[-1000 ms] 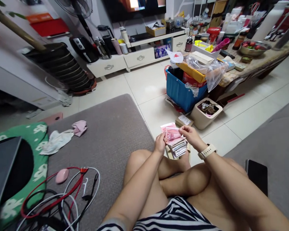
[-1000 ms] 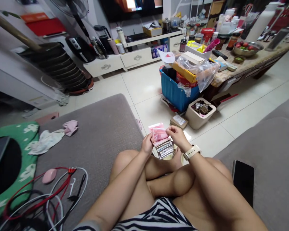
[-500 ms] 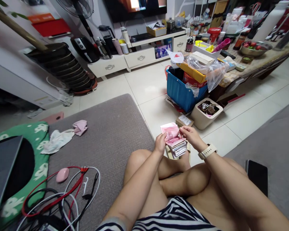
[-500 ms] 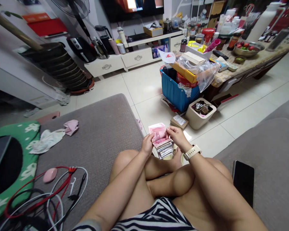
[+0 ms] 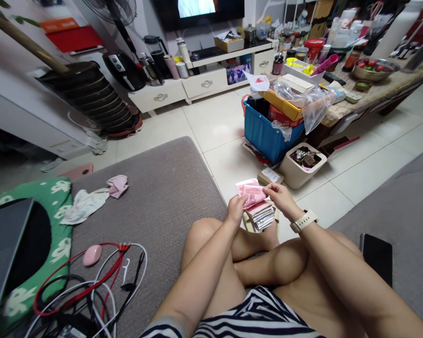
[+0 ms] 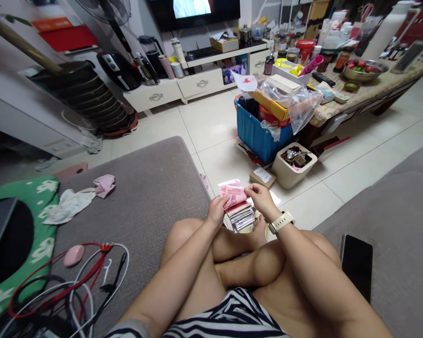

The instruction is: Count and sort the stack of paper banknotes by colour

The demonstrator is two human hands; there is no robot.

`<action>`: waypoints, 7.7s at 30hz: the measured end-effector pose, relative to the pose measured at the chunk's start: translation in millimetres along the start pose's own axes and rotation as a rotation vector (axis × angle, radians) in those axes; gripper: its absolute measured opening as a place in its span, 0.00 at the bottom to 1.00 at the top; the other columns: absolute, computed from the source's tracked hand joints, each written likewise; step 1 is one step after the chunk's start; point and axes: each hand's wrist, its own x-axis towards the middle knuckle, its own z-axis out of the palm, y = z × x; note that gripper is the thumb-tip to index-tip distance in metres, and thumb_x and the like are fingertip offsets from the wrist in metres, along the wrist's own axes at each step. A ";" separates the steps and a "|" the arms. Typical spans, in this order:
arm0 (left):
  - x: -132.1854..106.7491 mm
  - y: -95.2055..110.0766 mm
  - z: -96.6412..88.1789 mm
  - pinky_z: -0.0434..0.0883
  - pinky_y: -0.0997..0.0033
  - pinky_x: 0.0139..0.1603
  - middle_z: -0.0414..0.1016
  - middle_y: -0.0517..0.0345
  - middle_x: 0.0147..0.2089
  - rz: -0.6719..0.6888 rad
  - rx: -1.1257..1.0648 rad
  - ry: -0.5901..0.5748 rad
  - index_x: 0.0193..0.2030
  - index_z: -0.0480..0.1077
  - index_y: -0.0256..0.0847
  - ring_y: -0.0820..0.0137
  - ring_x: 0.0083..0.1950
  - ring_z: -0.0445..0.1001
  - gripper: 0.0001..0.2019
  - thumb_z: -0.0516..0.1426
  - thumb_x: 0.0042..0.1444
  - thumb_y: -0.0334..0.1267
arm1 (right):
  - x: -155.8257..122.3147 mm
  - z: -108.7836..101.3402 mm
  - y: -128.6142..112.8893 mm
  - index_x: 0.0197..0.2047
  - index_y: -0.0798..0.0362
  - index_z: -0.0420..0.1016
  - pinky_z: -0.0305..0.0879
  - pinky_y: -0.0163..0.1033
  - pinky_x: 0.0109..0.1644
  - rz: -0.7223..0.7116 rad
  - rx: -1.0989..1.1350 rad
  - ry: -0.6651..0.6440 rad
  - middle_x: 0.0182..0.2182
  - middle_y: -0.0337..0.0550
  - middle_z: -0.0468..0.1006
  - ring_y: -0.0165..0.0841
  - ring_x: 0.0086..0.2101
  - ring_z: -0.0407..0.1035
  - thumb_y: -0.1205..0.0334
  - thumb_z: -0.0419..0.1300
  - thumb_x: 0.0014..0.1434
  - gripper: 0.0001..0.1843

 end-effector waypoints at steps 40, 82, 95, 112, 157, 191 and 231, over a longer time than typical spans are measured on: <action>0.3 0.6 -0.2 0.69 0.68 0.36 0.78 0.56 0.27 0.030 0.016 0.101 0.27 0.77 0.36 0.67 0.30 0.74 0.16 0.67 0.41 0.49 | -0.8 0.2 0.4 0.27 0.52 0.69 0.56 0.37 0.29 0.021 0.005 -0.047 0.21 0.37 0.72 0.31 0.24 0.62 0.46 0.67 0.48 0.18; 13.9 -18.1 -12.3 0.68 0.68 0.39 0.78 0.58 0.28 0.081 0.066 0.170 0.27 0.76 0.37 0.67 0.32 0.73 0.14 0.60 0.49 0.48 | 0.0 0.0 2.9 0.27 0.51 0.68 0.56 0.36 0.29 0.032 0.001 -0.040 0.23 0.37 0.72 0.31 0.25 0.62 0.48 0.68 0.45 0.18; 11.7 -12.9 -9.7 0.67 0.70 0.36 0.75 0.59 0.26 0.112 0.125 0.177 0.25 0.76 0.38 0.69 0.30 0.70 0.13 0.58 0.49 0.45 | -2.5 1.4 -3.1 0.26 0.51 0.68 0.56 0.36 0.28 0.018 0.035 -0.064 0.22 0.37 0.72 0.30 0.24 0.62 0.44 0.70 0.43 0.22; 7.6 -9.7 -6.8 0.69 0.67 0.39 0.78 0.57 0.28 0.066 0.037 0.155 0.28 0.76 0.38 0.66 0.32 0.74 0.12 0.60 0.50 0.46 | -5.6 2.1 -6.9 0.23 0.52 0.68 0.52 0.36 0.25 0.070 0.045 -0.164 0.19 0.40 0.72 0.29 0.20 0.59 0.40 0.63 0.52 0.23; 13.7 -18.0 -13.0 0.65 0.72 0.33 0.73 0.62 0.23 0.131 0.080 0.146 0.25 0.75 0.38 0.72 0.27 0.67 0.13 0.59 0.51 0.45 | -5.1 3.3 -6.0 0.26 0.52 0.69 0.56 0.35 0.30 0.057 0.087 -0.085 0.22 0.35 0.70 0.29 0.24 0.61 0.45 0.68 0.46 0.20; 6.3 -10.0 -6.1 0.72 0.62 0.43 0.82 0.50 0.33 0.041 -0.025 0.072 0.32 0.79 0.34 0.61 0.36 0.79 0.19 0.67 0.43 0.51 | -2.3 2.0 -0.2 0.24 0.53 0.70 0.56 0.37 0.31 0.025 -0.019 -0.065 0.21 0.36 0.71 0.31 0.25 0.61 0.41 0.69 0.45 0.23; 5.1 -6.8 -3.5 0.71 0.67 0.36 0.81 0.53 0.31 0.054 -0.007 0.143 0.28 0.77 0.37 0.65 0.32 0.76 0.12 0.61 0.47 0.45 | -5.2 7.2 -2.0 0.27 0.52 0.70 0.55 0.36 0.28 0.049 0.093 -0.125 0.23 0.36 0.71 0.29 0.23 0.61 0.44 0.69 0.45 0.20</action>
